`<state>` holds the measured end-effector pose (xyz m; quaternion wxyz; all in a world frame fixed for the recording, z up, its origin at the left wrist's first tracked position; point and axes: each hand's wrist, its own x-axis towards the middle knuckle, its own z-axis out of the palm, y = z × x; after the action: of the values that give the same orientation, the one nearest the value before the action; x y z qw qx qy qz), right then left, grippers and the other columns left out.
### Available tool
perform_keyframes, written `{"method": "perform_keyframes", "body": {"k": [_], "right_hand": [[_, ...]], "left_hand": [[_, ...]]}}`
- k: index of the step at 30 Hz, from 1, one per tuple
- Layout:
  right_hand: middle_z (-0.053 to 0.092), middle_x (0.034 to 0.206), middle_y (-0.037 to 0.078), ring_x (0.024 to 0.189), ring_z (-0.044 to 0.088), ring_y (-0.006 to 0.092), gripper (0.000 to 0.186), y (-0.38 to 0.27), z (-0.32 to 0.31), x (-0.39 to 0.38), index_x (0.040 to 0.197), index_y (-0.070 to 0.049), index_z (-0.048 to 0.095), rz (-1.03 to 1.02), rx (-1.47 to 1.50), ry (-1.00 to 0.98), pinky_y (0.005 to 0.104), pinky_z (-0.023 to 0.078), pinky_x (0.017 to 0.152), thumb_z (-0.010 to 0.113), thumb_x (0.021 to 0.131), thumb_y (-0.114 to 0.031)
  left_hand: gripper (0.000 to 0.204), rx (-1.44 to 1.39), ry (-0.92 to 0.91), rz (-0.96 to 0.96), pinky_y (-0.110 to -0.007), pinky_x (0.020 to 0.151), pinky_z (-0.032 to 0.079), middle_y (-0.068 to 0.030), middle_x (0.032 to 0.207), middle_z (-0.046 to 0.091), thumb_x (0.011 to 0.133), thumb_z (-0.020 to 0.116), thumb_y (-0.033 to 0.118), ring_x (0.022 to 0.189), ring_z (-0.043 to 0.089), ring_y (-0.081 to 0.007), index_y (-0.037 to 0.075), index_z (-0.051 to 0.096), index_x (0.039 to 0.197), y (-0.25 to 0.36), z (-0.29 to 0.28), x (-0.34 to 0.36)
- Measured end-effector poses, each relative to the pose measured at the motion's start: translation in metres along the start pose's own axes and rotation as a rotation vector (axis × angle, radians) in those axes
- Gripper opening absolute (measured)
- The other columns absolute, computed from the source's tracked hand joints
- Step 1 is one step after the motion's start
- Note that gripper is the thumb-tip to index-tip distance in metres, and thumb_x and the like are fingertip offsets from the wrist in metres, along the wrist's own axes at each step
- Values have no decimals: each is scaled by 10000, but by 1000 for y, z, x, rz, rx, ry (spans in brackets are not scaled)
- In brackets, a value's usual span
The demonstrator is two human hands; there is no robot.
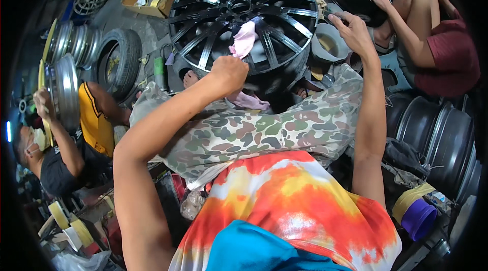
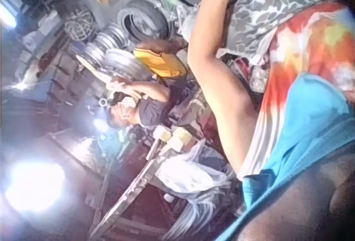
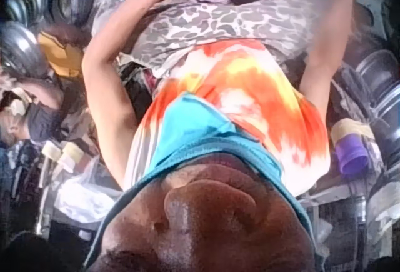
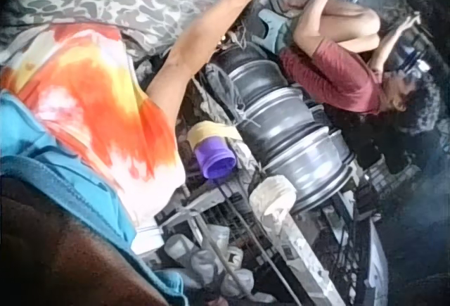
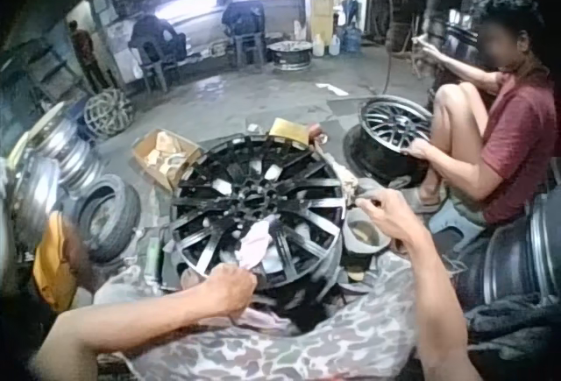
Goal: The person sands the spokes and edges of a black car rim with a piece of sandpaper and wipes the surface with a pink cloth.
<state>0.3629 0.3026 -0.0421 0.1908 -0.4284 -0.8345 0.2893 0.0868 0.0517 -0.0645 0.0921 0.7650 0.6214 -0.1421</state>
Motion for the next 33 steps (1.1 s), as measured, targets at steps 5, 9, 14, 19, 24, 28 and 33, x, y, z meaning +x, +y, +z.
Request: {"method": "perform_keyframes", "body": {"k": [5,9,14,19,24,28,33], "right_hand": [[753,1052,259,1025,733,383,430,0,-11,-13,1168,14,749,34,-17,20,407,535,923,669,987,-368],[754,945,219,845,717,277,408,18,-23,-16,1163,20,741,82,-9,44,369,537,793,666,995,-343],[751,980,254,940,732,366,434,9,-14,-14,1167,9,748,-43,6,38,416,535,889,664,997,-382],[756,1006,246,944,732,362,444,13,-20,-18,1181,16,740,12,16,43,418,534,908,665,1003,-383],[750,985,251,931,735,345,443,15,-18,-16,1171,20,741,43,2,4,413,537,890,667,1001,-383],[749,977,255,926,737,340,440,6,-21,-14,1165,15,746,95,-21,-76,406,541,878,671,996,-384],[738,949,277,901,734,367,422,8,-13,-8,1177,2,746,12,-31,-59,424,544,864,668,995,-370]], "left_hand": [[134,-60,117,26,-462,645,594,-195,828,756,861,665,122,728,758,-338,13,732,899,-14,14,-53],[249,-327,198,-122,-465,659,549,-259,735,657,944,600,140,692,703,-383,-55,657,1088,-19,3,-68],[322,-882,210,-247,-506,731,501,-324,841,661,968,593,188,819,678,-482,-56,633,1175,-12,2,-37],[375,-661,84,-290,-559,846,523,-313,874,692,965,544,210,891,684,-491,27,679,1264,-36,-13,-55],[404,-506,75,-249,-586,797,551,-322,848,696,961,563,202,830,693,-497,31,649,1316,-18,-15,-58],[464,-705,124,-154,-573,788,510,-331,847,668,961,559,175,774,668,-509,-16,584,1383,-3,3,-57],[325,-383,104,-176,-565,782,561,-292,811,690,911,615,177,785,697,-489,-57,608,1136,-2,7,-37]]}}
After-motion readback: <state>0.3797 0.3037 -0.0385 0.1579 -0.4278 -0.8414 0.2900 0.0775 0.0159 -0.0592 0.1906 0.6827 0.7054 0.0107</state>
